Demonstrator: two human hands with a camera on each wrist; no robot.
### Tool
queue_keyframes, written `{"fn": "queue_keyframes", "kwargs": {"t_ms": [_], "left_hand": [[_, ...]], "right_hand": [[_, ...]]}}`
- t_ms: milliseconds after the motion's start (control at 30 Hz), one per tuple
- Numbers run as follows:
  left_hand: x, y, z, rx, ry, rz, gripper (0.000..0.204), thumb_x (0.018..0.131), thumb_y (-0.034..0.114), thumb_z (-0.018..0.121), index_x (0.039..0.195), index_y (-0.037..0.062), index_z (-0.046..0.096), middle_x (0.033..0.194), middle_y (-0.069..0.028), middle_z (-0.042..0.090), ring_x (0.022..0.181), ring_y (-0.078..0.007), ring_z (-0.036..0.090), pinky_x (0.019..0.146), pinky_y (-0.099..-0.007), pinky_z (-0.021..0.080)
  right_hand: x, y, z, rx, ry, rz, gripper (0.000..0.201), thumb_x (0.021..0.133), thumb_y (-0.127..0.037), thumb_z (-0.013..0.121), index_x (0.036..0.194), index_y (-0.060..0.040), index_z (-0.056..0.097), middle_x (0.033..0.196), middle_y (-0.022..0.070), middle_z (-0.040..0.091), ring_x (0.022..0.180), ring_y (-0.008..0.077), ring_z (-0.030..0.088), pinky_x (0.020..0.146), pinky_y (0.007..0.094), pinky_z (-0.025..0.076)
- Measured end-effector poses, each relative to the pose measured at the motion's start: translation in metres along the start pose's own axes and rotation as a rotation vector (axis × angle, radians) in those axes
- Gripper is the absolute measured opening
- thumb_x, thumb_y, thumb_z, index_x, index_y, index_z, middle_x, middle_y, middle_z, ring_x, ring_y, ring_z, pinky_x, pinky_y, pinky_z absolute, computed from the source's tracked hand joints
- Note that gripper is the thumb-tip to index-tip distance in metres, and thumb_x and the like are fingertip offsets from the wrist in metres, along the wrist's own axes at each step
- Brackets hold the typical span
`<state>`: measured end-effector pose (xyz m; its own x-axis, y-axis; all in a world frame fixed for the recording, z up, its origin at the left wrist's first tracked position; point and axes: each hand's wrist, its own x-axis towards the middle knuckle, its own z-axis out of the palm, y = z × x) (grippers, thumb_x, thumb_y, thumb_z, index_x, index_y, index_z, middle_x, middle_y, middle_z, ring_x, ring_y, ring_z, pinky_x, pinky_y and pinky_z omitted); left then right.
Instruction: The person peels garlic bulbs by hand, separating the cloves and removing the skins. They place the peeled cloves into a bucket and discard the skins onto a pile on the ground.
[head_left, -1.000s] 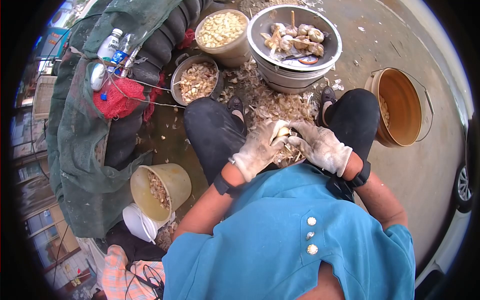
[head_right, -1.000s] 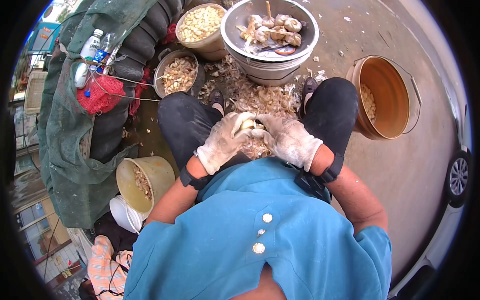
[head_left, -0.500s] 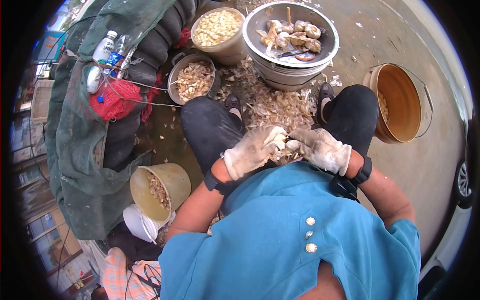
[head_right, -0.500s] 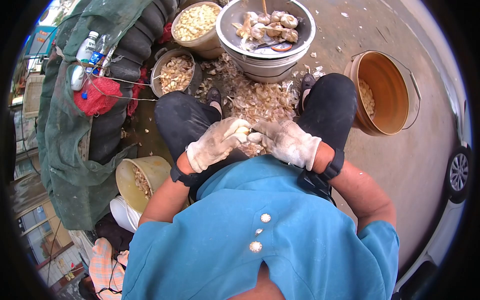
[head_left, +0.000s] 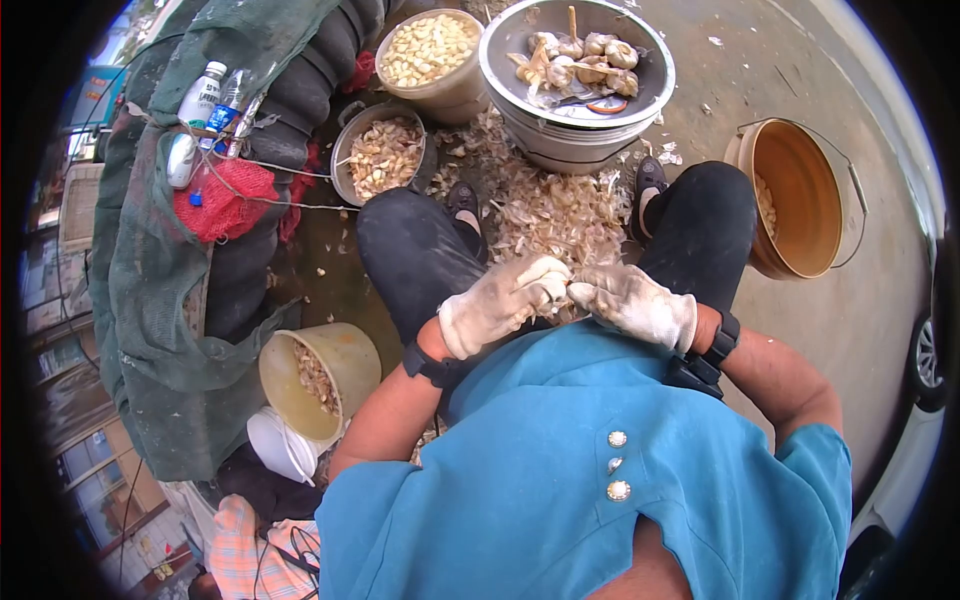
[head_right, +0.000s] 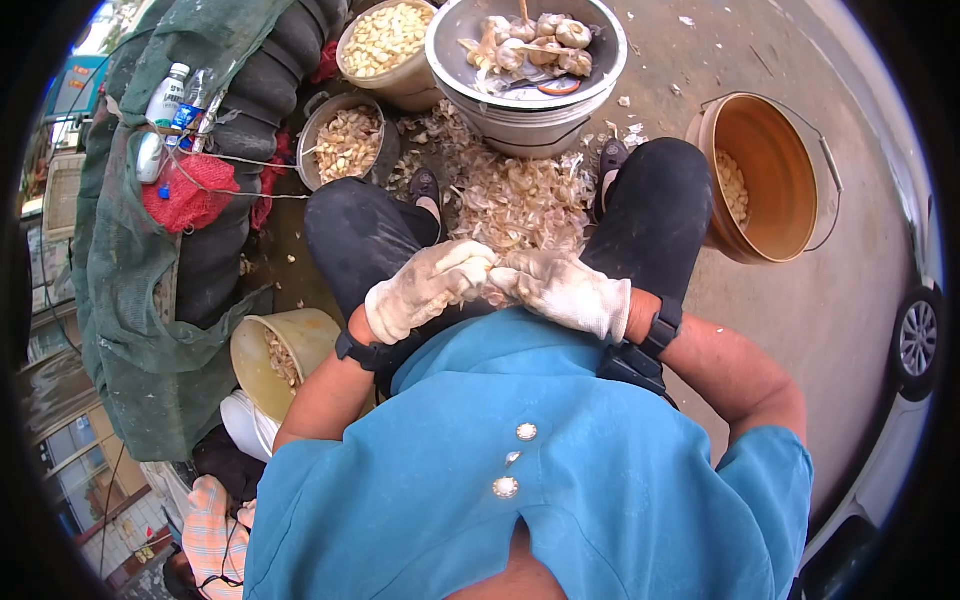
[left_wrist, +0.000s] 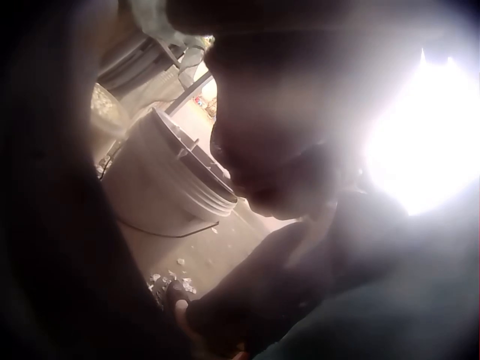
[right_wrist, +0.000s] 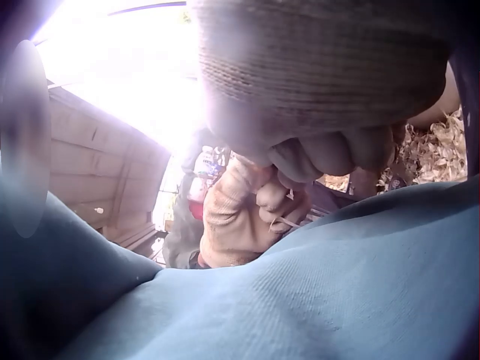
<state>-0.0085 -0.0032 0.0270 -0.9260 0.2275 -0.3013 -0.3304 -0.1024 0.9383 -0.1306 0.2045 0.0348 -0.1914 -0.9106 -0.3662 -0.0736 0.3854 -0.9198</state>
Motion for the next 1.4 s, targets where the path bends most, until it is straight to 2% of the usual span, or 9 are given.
{"fn": "queue_keyframes", "kwargs": {"t_ms": [233,733,933,1033,1100,1200,1233,1300,1400], "left_hand": [[-0.001,0.011,0.005,-0.27,-0.009,-0.042,0.057,0.091,0.046,0.061,0.121,-0.0012,0.054,0.087,-0.0005,0.055,0.072,-0.0066,0.046,0.062,-0.0203,0.036],[0.015,-0.004,0.007,-0.621,0.034,0.07,0.06,0.092,0.051,0.06,0.119,-0.0023,0.054,0.095,-0.0097,0.066,0.07,-0.0066,0.05,0.062,-0.0199,0.041],[0.019,-0.015,-0.005,-0.682,0.025,0.209,0.052,0.095,0.035,0.06,0.125,-0.0061,0.051,0.097,-0.0055,0.062,0.077,-0.0099,0.051,0.072,-0.0248,0.045],[0.02,-0.018,-0.003,-0.717,0.079,0.238,0.05,0.095,0.035,0.06,0.124,-0.0047,0.052,0.101,-0.0057,0.062,0.082,-0.0122,0.055,0.072,-0.026,0.045],[0.026,-0.013,0.006,-0.677,0.153,0.278,0.058,0.093,0.045,0.059,0.125,-0.0027,0.052,0.096,-0.0033,0.059,0.078,-0.0104,0.053,0.069,-0.0245,0.044],[0.021,-0.01,0.004,-0.722,0.223,0.252,0.055,0.095,0.044,0.058,0.125,-0.0016,0.053,0.097,-0.0033,0.059,0.081,-0.0096,0.055,0.067,-0.022,0.044],[0.019,-0.009,0.002,-0.812,0.214,0.186,0.044,0.098,0.034,0.058,0.123,-0.0024,0.054,0.103,-0.0057,0.062,0.088,-0.0105,0.058,0.068,-0.0209,0.045],[0.02,-0.018,-0.003,-0.832,0.221,0.182,0.044,0.098,0.032,0.057,0.125,-0.0029,0.054,0.103,-0.0053,0.062,0.087,-0.0097,0.057,0.067,-0.0203,0.045],[0.019,-0.015,-0.006,-0.844,0.236,0.161,0.044,0.1,0.029,0.055,0.129,-0.0044,0.052,0.102,-0.0045,0.061,0.086,-0.0085,0.057,0.066,-0.0199,0.046]], "right_hand": [[-0.004,0.0,0.008,0.325,-0.027,0.071,0.05,0.099,-0.054,0.046,0.092,-0.0068,0.061,0.071,-0.0012,0.049,0.064,0.0093,0.043,0.059,0.0271,0.039],[0.004,-0.011,-0.003,0.673,0.0,0.219,0.037,0.099,-0.05,0.05,0.102,-0.0138,0.058,0.057,-0.0084,0.039,0.048,0.0044,0.03,0.045,0.0233,0.025],[0.008,-0.005,0.002,0.811,-0.024,0.196,0.037,0.101,-0.047,0.048,0.089,-0.0123,0.053,0.055,-0.0092,0.032,0.046,0.0038,0.025,0.043,0.0217,0.02],[0.007,0.01,0.001,0.713,-0.124,0.196,0.033,0.102,-0.043,0.046,0.097,-0.012,0.053,0.06,-0.0022,0.043,0.051,0.0104,0.04,0.046,0.0255,0.033],[0.007,0.019,0.01,0.105,0.052,-0.266,0.031,0.102,-0.035,0.046,0.111,-0.0072,0.055,0.082,0.009,0.059,0.072,0.0241,0.058,0.061,0.0328,0.048],[0.012,0.021,0.006,-0.332,0.063,-0.434,0.032,0.099,-0.027,0.046,0.12,-0.0049,0.056,0.107,0.0161,0.06,0.097,0.0351,0.058,0.081,0.0402,0.051],[0.011,0.017,0.005,-0.333,0.062,-0.436,0.032,0.099,-0.027,0.046,0.12,-0.0049,0.056,0.107,0.0161,0.06,0.097,0.0351,0.058,0.081,0.0402,0.051],[0.005,-0.003,0.004,0.169,-0.055,0.092,0.031,0.098,-0.025,0.047,0.119,-0.0052,0.059,0.108,0.0172,0.061,0.1,0.0358,0.058,0.083,0.041,0.05],[0.005,0.014,0.012,-0.189,0.115,-0.261,0.034,0.1,-0.031,0.046,0.117,-0.0049,0.06,0.103,0.0199,0.063,0.1,0.0371,0.06,0.084,0.0418,0.05]]}}
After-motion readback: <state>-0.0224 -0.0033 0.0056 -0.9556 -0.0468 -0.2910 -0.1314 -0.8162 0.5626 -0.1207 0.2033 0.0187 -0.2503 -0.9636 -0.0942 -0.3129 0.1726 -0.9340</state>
